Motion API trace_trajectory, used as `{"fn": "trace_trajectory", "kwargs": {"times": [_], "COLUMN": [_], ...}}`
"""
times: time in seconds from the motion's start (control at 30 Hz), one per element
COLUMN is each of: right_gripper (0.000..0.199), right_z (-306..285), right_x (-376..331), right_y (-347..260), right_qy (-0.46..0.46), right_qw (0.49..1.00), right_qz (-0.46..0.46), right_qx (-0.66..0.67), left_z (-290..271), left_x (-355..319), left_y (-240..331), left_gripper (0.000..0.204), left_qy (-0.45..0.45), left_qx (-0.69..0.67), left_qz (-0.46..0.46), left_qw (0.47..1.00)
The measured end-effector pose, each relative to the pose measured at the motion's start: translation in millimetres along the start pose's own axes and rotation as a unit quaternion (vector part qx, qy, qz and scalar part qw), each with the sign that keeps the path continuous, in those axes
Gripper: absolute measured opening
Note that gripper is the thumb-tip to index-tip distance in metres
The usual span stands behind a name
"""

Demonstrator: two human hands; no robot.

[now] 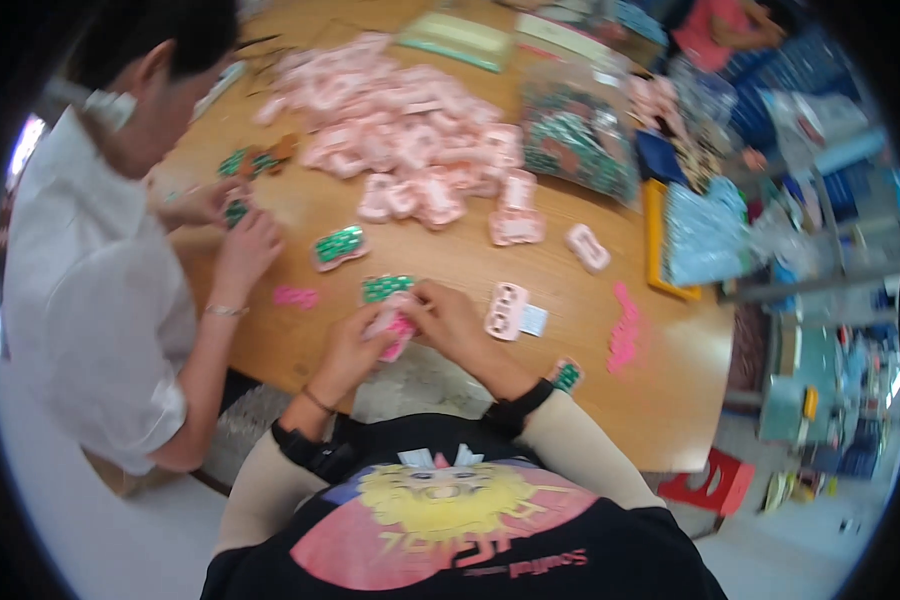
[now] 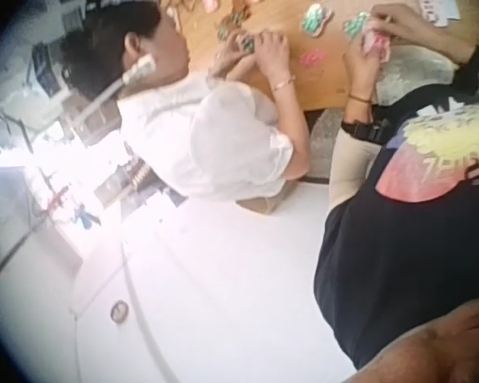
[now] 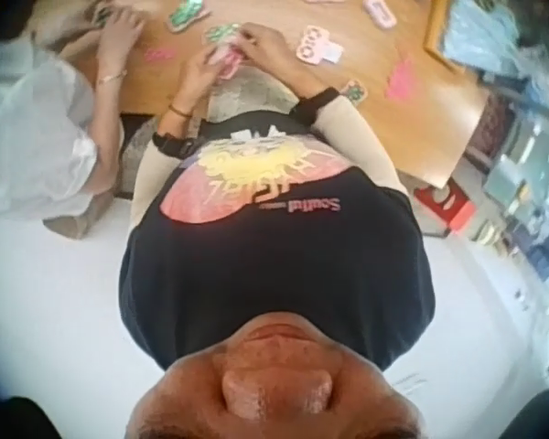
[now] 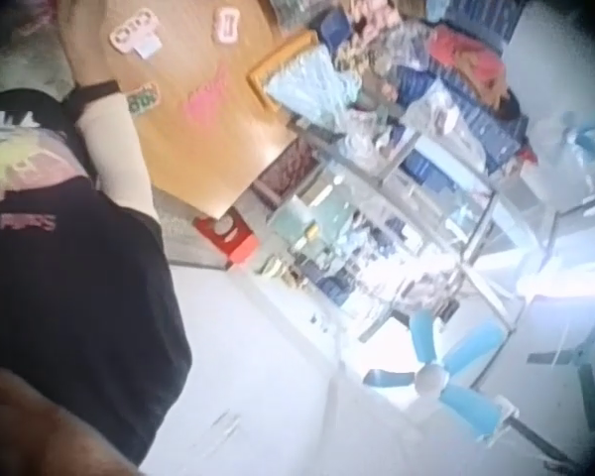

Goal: Assembling electronic components and circuit boards into plastic toy housings at a workshop table.

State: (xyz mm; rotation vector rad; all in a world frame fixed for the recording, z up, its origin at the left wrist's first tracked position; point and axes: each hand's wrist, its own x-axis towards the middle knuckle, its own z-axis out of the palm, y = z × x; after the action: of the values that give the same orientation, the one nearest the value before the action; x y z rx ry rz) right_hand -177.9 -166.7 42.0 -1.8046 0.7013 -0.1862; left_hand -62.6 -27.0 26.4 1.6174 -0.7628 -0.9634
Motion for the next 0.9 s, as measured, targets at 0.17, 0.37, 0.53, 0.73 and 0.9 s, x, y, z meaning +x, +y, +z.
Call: {"fn": "trace_trajectory", "kwargs": {"times": [0.17,0.37,0.53,0.73,0.9], "right_gripper": [0.025,0.021,0.023,0.047,0.074], "right_z": [-48.4,-170.2,-183.8,-133.2,-99.0], "right_x": [-8.4,-48.2,-47.3,-31.4,-38.0], "right_y": [30.0,128.3,126.7,111.3,79.8], "right_qy": [0.129,0.412,0.414,0.155,0.074], "right_qw": [0.99,0.89,0.901,0.975,0.934], "right_qz": [-0.043,0.063,0.065,-0.006,-0.097], "right_qx": [0.025,-0.186,-0.108,-0.161,-0.336], "left_z": [-16.8,-43.1,-54.8,-47.9,-50.4], "left_x": [-4.2,-12.0,-19.6,-20.0,-24.8], "left_y": [3.0,8.7,-3.3,-5.3,-10.2], "left_gripper": [0.038,0.034,0.033,0.035,0.036], "left_qy": [-0.039,-0.007,0.006,0.008,-0.002], "left_qx": [-0.079,-0.135,-0.144,-0.165,-0.17], "left_qz": [-0.11,-0.107,-0.119,-0.124,-0.139], "left_qw": [0.99,0.985,0.982,0.978,0.976]}}
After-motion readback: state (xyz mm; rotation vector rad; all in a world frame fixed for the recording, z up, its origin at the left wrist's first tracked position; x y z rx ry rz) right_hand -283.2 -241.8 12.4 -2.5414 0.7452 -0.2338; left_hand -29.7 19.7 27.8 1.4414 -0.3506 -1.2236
